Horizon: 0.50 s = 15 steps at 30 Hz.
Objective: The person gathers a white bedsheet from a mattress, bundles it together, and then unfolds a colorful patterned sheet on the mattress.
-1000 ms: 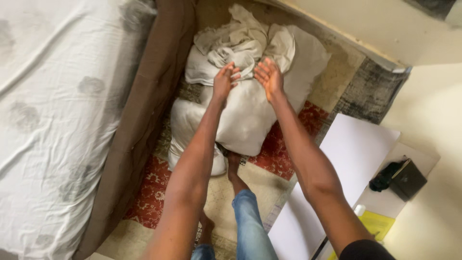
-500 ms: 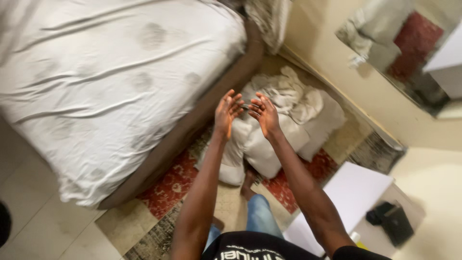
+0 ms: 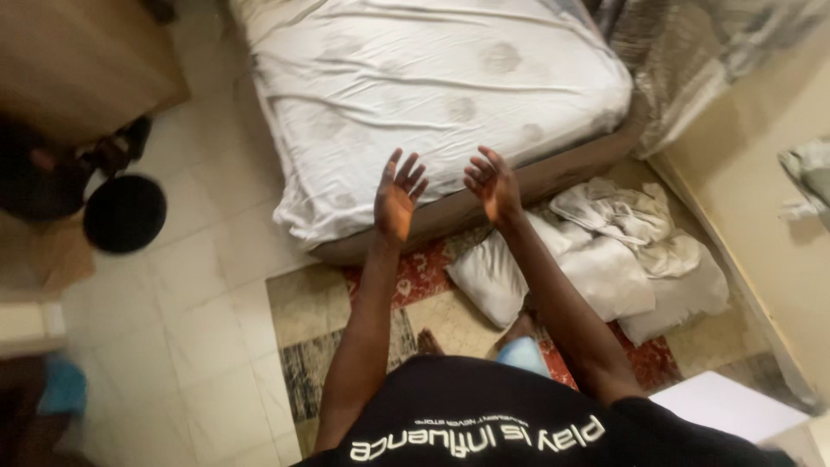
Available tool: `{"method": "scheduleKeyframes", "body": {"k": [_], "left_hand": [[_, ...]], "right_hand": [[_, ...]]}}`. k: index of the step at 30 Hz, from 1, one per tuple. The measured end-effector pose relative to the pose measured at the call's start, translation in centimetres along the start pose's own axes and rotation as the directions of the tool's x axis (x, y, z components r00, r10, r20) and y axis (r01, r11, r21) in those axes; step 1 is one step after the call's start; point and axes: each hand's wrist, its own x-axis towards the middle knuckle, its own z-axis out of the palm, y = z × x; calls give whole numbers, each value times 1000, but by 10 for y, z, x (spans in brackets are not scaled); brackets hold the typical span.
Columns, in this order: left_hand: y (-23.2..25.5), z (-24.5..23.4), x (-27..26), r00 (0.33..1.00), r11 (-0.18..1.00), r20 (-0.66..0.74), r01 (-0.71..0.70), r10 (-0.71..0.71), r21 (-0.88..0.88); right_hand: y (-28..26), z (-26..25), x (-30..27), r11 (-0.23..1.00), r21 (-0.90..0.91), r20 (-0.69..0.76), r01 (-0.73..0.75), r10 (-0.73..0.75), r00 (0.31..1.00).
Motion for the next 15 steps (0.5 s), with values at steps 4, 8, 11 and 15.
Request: {"method": "scheduleKeyframes", "body": {"k": [4,8,11,15], "left_hand": [[96,-36,-49,986,990,-129,-93,106,102],[151,-71,-75,967,983,-181,-173,180,56],[178,-97,-85,947,980,-254,-197,199,31],[215,-133,-78,923,957,-291,-282,252,-66]], "right_hand": [[43,103,-6,995,-89,17,-46,48,999],[93,178,-6,980,-178,119,-87,109,987],[128,218,5,955,-259,172,-144,192,966],[174,258,29,933,-276,249,-232,303,920]]}}
